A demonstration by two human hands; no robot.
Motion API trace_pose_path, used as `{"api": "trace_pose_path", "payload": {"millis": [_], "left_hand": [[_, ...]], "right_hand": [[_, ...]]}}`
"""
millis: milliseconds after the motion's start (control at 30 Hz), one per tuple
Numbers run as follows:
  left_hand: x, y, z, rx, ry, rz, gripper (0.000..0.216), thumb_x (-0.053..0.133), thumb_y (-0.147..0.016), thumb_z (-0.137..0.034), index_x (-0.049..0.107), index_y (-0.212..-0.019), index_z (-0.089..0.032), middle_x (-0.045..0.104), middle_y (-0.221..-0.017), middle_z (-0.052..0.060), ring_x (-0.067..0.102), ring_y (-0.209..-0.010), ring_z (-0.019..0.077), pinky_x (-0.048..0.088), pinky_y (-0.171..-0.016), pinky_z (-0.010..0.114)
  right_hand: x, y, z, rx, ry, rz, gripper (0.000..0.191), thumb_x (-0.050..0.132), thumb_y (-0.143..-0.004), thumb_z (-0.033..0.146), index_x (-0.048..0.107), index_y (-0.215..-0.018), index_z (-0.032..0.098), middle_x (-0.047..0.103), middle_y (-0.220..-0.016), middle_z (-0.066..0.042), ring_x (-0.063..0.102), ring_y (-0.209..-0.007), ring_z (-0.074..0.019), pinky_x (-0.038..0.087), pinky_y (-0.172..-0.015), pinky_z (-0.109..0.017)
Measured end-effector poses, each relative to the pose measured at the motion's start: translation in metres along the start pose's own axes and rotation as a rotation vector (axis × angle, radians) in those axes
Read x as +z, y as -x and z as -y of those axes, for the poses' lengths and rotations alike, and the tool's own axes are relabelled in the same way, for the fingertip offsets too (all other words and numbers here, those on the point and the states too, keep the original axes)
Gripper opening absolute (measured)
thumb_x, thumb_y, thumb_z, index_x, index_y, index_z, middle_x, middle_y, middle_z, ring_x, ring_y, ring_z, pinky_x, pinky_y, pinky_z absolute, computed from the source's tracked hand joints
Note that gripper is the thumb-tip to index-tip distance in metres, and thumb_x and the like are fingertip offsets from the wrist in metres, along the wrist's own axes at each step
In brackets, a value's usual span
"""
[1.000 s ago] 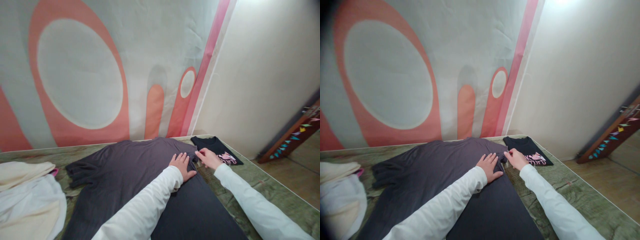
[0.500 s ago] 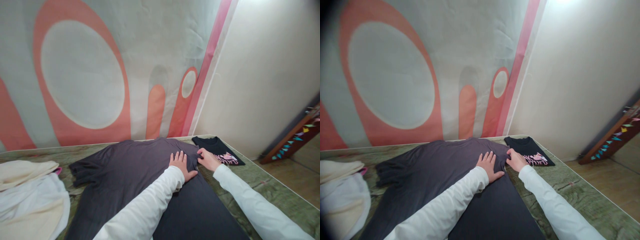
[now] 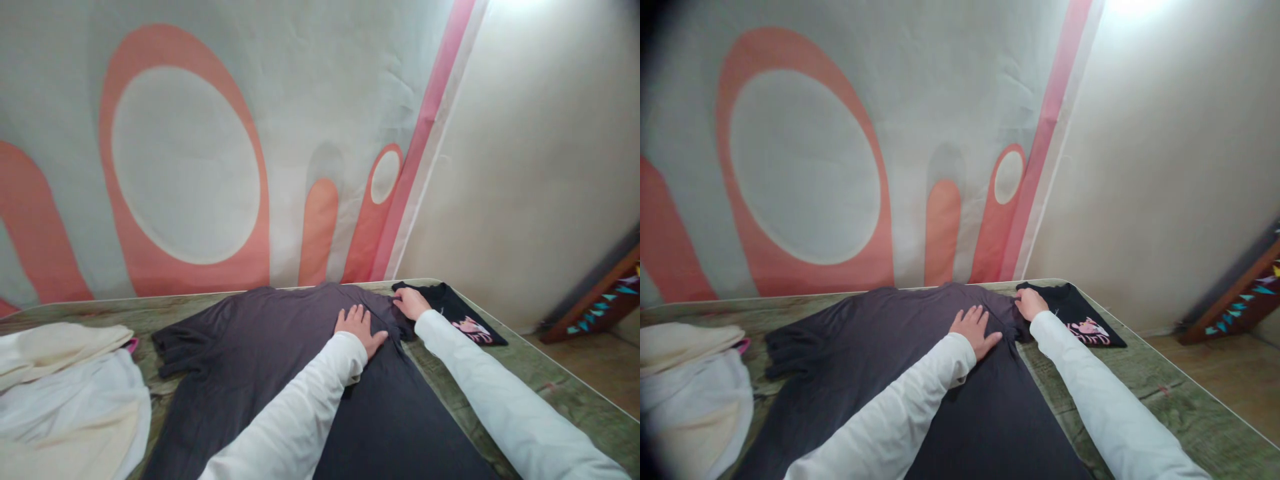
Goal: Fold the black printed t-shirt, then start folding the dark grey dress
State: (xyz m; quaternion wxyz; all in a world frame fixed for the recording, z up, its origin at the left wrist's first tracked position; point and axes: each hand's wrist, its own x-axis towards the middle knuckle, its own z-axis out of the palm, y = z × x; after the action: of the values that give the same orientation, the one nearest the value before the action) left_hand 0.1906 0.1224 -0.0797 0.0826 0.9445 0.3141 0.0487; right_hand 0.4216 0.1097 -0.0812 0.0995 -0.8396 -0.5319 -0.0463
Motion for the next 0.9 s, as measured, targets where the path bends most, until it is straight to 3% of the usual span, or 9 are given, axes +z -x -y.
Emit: {"api": "trace_pose_path", "payload": {"millis": [133,300,500,633,800,900], "left_hand": [[0.000,-0.007,0.030,-0.173,-0.055,-0.032,0.074,0.015,-0.075,-0.067,0.027,-0.133,-0.022,0.017,-0.142,0.006,0.009,-0.129,0.0274,0.004,-0.101,0.052],[0.009,-0.009,0.046,-0.197,-0.037,-0.056,0.078,0.014,-0.069,-0.073,0.025,-0.133,-0.030,0.015,-0.142,0.002,0.007,-0.129,0.0307,0.003,-0.099,0.056],[0.008,-0.010,0.045,-0.206,-0.043,-0.057,0.078,0.016,-0.069,-0.073,0.023,-0.134,-0.029,0.013,-0.143,0.003,0.006,-0.129,0.0310,0.000,-0.098,0.057],[0.007,-0.009,0.045,-0.212,-0.033,-0.040,0.080,0.015,-0.067,-0.076,0.023,-0.133,-0.032,0.012,-0.143,0.000,0.002,-0.128,0.0342,-0.001,-0.096,0.060],[0.004,-0.009,0.047,-0.235,-0.027,0.002,0.084,0.016,-0.062,-0.080,0.020,-0.133,-0.035,0.009,-0.143,-0.002,-0.003,-0.125,0.0425,-0.005,-0.090,0.067],[-0.001,-0.009,0.061,-0.171,-0.009,0.086,0.086,0.022,-0.060,-0.081,0.019,-0.133,-0.036,0.008,-0.143,-0.001,0.000,-0.126,0.0416,-0.001,-0.090,0.067]], "right_hand": [[-0.008,0.000,0.000,0.034,0.049,-0.009,0.020,0.048,-0.078,0.023,0.062,-0.088,0.016,0.059,-0.095,-0.013,0.057,-0.087,-0.0219,0.040,-0.074,-0.031],[-0.013,0.001,0.027,-0.084,0.055,0.000,0.030,0.039,-0.083,0.022,0.058,-0.103,0.010,0.055,-0.105,-0.019,0.048,-0.104,-0.0248,0.031,-0.090,-0.035],[0.017,0.005,0.076,-0.399,-0.018,0.130,0.050,0.025,-0.087,0.042,0.032,-0.131,0.020,0.033,-0.136,-0.004,0.029,-0.123,-0.0156,0.021,-0.100,-0.029],[0.030,0.002,0.066,-0.341,-0.021,0.188,0.060,0.010,-0.085,0.053,0.019,-0.136,0.022,0.017,-0.142,0.000,0.013,-0.129,-0.0157,0.012,-0.104,-0.035],[0.030,-0.006,0.049,-0.320,0.010,0.209,0.060,0.009,-0.085,0.055,0.016,-0.136,0.025,0.014,-0.143,0.002,0.011,-0.130,-0.0146,0.010,-0.104,-0.035],[0.031,-0.008,0.048,-0.322,0.001,0.218,0.060,0.008,-0.085,0.054,0.016,-0.136,0.025,0.014,-0.143,0.002,0.011,-0.130,-0.0144,0.010,-0.104,-0.035]]}}
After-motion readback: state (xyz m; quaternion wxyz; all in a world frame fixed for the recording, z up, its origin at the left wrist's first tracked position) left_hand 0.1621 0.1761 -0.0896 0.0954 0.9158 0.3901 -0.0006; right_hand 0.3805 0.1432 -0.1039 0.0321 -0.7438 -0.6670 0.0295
